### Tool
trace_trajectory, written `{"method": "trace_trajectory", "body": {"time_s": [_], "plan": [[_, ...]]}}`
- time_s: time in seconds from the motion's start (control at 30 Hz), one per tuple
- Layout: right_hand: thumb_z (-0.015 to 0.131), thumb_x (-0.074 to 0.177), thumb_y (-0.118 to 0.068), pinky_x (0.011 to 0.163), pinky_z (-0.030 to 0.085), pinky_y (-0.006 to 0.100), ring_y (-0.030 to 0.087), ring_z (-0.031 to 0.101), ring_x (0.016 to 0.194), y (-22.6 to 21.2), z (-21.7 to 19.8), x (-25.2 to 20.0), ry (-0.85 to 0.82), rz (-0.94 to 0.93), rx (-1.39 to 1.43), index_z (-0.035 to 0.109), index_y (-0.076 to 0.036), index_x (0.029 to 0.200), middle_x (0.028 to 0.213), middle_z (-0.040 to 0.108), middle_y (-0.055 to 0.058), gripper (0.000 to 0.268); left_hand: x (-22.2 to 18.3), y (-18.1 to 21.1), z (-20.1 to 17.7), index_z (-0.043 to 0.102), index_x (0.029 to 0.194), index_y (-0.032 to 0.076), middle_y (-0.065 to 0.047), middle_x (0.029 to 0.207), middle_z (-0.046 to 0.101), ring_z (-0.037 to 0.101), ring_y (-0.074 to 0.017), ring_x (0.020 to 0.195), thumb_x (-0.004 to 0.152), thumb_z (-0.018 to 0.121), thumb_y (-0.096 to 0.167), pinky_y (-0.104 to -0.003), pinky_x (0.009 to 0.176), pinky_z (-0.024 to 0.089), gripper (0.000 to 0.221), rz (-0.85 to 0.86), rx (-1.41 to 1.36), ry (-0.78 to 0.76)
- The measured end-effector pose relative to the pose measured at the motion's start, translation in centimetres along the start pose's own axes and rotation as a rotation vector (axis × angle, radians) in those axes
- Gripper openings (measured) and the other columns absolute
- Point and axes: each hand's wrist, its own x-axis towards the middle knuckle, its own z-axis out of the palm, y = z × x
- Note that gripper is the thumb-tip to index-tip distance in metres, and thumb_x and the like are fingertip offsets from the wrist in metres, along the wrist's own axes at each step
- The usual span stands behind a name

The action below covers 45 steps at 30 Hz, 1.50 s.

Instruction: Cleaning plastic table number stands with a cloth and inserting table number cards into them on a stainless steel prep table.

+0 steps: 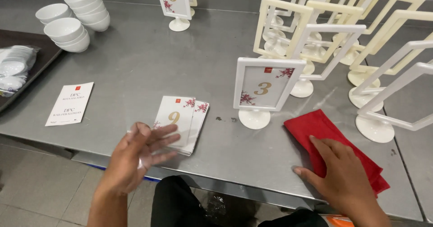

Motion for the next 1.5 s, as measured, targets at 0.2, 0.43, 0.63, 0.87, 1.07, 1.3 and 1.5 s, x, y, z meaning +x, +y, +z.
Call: {"method": "trace_trajectory", "body": {"time_s": [0.2,0.43,0.63,0.87,1.07,1.3,1.5], "plan": [[0.060,0.095,-0.027,0.083,0.053,0.046,0.033,0.060,0.103,0.8,2.2,0.7,0.235,-0.087,-0.015,0.060,-0.012,0.142,0.109,0.063,0.012,0.050,-1.9,-5.5,7.3,0.042,0.137,0.014,-0.032,0.149,0.052,0.061,-0.0479,0.128,0.100,0.058,0.026,-0.057,0.099,0.056,0.042,-0.133,-0.286,-0.427],[0.051,0.096,-0.019,0.064,0.034,0.034,0.017,0.045,0.073,1.0,-2.1,-1.8,0.413,0.324,0.975,0.057,-0.010,0.086,0.077,0.050,0.003,0.015,0.6,-10.3,16.0,0.017,0.163,0.020,-0.026,0.161,0.034,0.039,-0.0462,0.144,0.102,0.053,0.025,-0.058,0.112,0.037,0.071,-0.261,-0.369,-0.656],[0.055,0.099,-0.020,0.087,0.048,0.032,0.018,0.061,0.099,-2.2,0.6,-5.2,0.497,0.284,0.993,0.067,-0.009,0.135,0.112,0.072,0.007,0.040,2.5,-13.8,21.4,0.035,0.156,0.022,-0.016,0.165,0.035,0.032,-0.0345,0.153,0.098,0.043,0.058,-0.050,0.121,0.026,0.069,-0.319,-0.372,-0.752],[0.052,0.100,-0.018,0.119,0.037,0.035,0.024,0.048,0.147,-6.0,4.4,-5.0,0.444,-0.212,0.888,0.046,-0.007,0.152,0.156,0.053,0.014,0.054,2.8,-11.7,24.9,0.055,0.142,0.003,-0.016,0.143,0.061,0.057,-0.0250,0.130,0.094,0.022,0.069,-0.035,0.110,0.047,0.088,-0.393,-0.398,-0.559],[0.051,0.100,-0.016,0.077,0.051,0.045,0.039,0.070,0.088,-4.8,3.9,-1.3,0.518,-0.338,0.410,0.049,-0.014,0.153,0.127,0.073,0.019,0.053,4.6,-14.4,24.7,0.044,0.154,0.030,-0.017,0.153,0.052,0.048,-0.0330,0.142,0.084,0.034,0.084,-0.045,0.107,0.041,0.089,-0.480,-0.533,-0.584],[0.059,0.093,-0.012,0.079,0.049,0.050,0.043,0.072,0.089,-1.8,2.5,1.5,0.578,-0.102,0.046,0.061,-0.010,0.148,0.094,0.076,0.023,0.055,4.5,-14.4,24.9,0.022,0.165,0.029,-0.014,0.165,0.032,0.037,-0.0337,0.146,0.090,0.027,0.089,-0.053,0.118,0.031,0.096,-0.404,-0.489,-0.612],[0.054,0.106,-0.028,0.081,0.051,0.050,0.044,0.067,0.091,1.1,2.0,-0.4,0.449,0.341,0.526,0.065,-0.015,0.141,0.094,0.072,0.024,0.039,5.3,-15.5,24.2,0.028,0.163,0.026,-0.018,0.160,0.038,0.041,-0.0375,0.142,0.092,0.028,0.088,-0.056,0.111,0.035,0.094,-0.489,-0.541,-0.590]]}}
